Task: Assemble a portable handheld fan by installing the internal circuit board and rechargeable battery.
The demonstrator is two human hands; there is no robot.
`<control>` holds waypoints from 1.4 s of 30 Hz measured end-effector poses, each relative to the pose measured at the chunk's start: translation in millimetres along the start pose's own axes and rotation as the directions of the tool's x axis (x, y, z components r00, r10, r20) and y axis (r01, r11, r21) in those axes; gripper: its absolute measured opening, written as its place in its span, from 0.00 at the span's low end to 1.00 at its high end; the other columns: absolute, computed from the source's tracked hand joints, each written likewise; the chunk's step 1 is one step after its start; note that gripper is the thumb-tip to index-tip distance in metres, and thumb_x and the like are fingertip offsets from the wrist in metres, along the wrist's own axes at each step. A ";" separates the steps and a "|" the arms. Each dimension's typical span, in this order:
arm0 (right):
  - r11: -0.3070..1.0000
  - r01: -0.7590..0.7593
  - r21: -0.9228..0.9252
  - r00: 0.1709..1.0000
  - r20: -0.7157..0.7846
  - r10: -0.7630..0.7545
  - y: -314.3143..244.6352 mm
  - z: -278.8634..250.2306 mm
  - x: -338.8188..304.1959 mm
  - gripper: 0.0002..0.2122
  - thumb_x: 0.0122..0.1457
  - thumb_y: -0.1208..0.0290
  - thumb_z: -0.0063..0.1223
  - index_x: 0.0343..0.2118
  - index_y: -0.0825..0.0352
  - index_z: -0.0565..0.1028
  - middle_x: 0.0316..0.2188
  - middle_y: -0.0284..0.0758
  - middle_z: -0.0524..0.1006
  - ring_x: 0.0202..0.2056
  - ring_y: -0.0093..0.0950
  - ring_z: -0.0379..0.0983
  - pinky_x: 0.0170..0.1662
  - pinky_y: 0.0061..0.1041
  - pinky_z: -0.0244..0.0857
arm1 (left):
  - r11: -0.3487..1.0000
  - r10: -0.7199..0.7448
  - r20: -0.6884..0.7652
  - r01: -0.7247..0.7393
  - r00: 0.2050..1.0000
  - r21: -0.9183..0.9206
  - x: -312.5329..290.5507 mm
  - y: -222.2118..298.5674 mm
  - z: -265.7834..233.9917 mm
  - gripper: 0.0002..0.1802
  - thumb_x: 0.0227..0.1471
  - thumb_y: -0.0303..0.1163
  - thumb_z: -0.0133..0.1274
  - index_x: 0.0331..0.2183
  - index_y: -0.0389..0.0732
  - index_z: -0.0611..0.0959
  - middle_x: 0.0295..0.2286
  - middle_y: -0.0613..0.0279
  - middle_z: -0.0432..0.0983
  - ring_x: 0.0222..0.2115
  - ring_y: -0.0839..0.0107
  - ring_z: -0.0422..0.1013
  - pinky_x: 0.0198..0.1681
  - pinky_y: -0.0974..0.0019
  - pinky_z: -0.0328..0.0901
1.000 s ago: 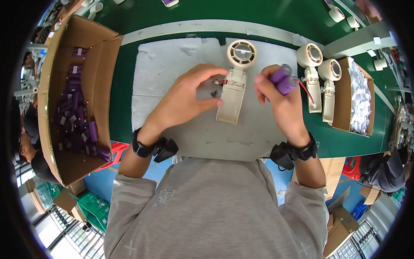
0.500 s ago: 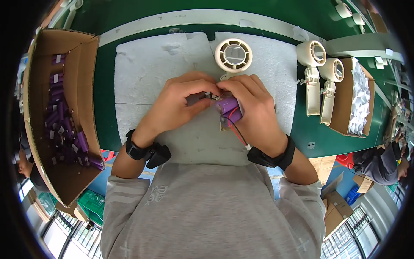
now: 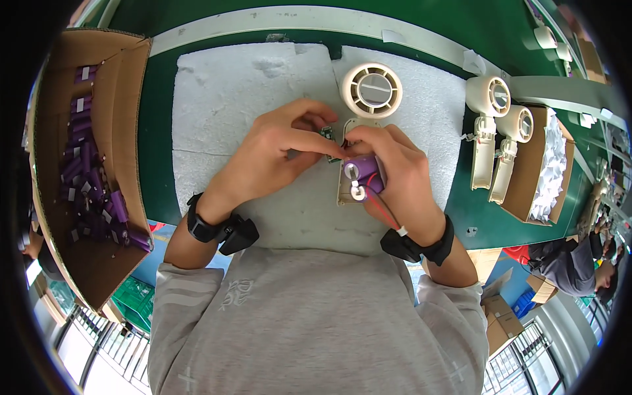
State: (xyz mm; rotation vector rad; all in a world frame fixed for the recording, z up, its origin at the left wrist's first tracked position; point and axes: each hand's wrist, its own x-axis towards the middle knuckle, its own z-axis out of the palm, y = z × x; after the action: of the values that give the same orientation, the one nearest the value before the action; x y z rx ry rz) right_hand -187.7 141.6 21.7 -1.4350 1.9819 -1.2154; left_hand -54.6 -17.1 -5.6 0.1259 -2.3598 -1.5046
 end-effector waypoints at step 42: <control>0.994 -0.095 0.061 0.979 0.188 0.082 -3.1 -17.5 3.5 0.06 0.46 0.78 0.64 0.23 0.68 0.75 0.18 0.35 0.72 0.18 0.27 0.67 0.21 0.24 0.58 | 0.985 -0.108 -0.016 0.105 0.994 -0.134 -1.3 20.0 1.7 0.09 0.45 0.23 0.63 0.32 0.40 0.85 0.26 0.61 0.75 0.24 0.69 0.71 0.25 0.69 0.64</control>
State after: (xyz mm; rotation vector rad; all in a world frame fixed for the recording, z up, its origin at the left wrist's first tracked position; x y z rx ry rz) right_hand -200.3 145.3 34.3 -1.3583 1.8396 -1.0617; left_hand -51.8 -6.5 11.3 0.2384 -2.2587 -1.6964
